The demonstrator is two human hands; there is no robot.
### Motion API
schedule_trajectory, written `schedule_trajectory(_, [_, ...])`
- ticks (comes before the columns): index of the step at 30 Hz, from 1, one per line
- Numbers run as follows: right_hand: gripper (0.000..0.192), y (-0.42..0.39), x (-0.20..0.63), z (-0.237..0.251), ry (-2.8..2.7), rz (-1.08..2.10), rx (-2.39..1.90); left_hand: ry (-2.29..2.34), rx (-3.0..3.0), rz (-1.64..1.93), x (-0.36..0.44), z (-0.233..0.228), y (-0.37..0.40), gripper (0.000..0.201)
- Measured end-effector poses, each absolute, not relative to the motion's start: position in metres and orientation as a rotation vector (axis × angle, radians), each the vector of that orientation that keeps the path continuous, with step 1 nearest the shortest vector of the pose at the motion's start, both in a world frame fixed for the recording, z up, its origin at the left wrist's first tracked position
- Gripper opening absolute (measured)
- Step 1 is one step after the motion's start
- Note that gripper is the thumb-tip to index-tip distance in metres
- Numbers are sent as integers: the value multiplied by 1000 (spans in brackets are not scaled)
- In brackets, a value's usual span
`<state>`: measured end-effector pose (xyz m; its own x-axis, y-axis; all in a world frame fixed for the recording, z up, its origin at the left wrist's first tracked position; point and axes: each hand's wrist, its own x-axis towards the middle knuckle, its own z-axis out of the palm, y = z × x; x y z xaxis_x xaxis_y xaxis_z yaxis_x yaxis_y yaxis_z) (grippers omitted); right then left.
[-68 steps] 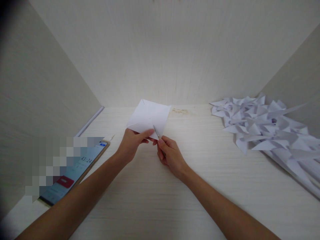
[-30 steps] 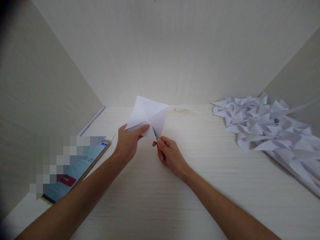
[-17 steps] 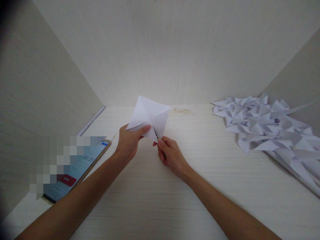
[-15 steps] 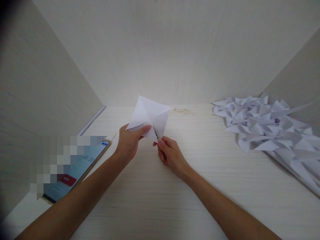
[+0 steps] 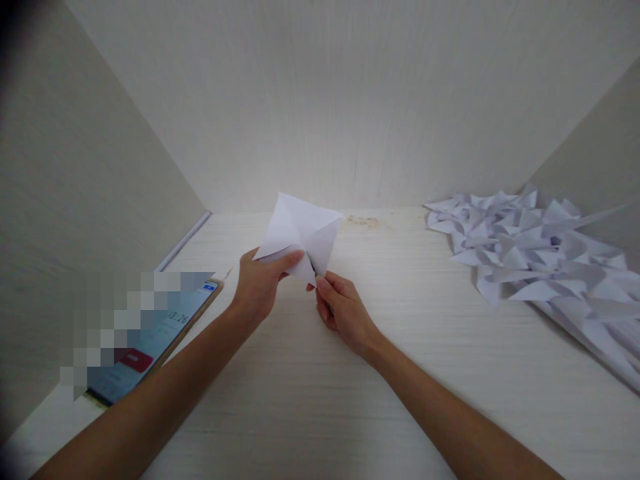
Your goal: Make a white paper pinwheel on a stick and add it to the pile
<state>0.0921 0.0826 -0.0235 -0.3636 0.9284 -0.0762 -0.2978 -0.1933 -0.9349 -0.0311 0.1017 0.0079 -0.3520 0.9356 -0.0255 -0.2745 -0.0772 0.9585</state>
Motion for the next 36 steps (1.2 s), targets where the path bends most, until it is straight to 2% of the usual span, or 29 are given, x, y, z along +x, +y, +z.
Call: schedule_trajectory(36, [35,82,91,-21,-1059,1733,-890,1150,932,1506,-34,6,99,18])
